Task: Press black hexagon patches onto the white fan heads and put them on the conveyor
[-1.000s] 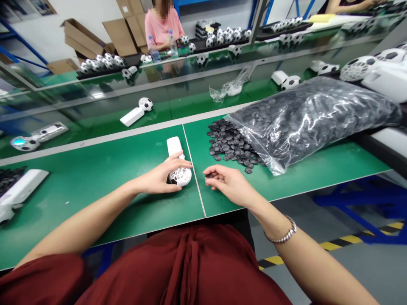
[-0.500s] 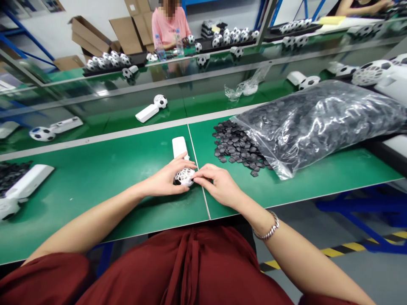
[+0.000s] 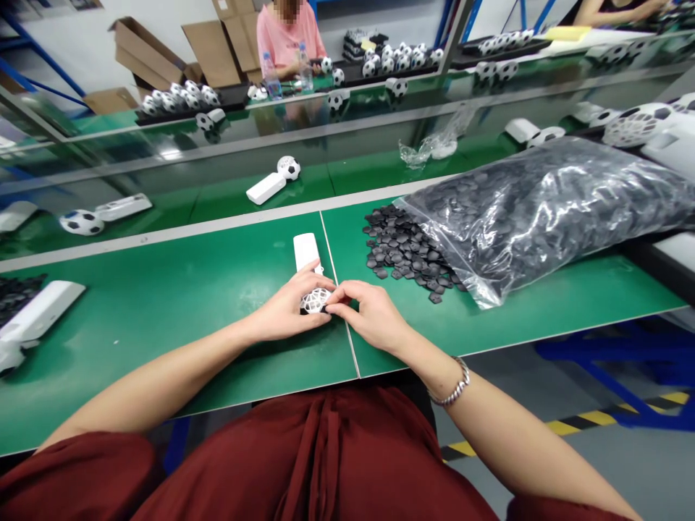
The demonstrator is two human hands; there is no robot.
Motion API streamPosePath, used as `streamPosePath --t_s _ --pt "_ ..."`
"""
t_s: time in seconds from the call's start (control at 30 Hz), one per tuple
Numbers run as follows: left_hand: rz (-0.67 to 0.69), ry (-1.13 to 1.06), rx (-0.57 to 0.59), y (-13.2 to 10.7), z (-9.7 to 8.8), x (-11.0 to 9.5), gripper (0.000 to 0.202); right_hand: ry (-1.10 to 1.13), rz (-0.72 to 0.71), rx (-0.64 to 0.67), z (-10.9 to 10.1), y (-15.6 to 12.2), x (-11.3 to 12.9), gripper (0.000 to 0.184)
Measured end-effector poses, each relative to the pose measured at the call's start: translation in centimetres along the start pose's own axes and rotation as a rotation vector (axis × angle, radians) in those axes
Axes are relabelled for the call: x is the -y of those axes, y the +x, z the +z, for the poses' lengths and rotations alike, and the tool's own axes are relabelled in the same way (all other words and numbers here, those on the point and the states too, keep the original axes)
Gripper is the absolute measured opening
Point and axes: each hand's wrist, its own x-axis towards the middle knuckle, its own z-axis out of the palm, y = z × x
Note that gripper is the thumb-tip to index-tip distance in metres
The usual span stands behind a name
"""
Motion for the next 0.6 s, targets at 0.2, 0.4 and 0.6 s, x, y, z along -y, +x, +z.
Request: streamPosePath --t_s 0.2,0.4,0.6 --pt "-0.058 -0.021 -0.032 0.1 0.4 0.0 0.03 0.081 0.086 0.027 0.6 0.7 -0.1 0.009" --pt "-0.11 -0.043 0.037 0.1 -0.2 -0.2 0.039 -0.229 0.1 -0.118 -2.2 0.9 -2.4 0.012" --pt "-0.114 -0.061 0.079 -0.2 -0.8 -0.5 0.043 -0.734 0.2 -0.161 -5.8 0.4 -6.1 0.011"
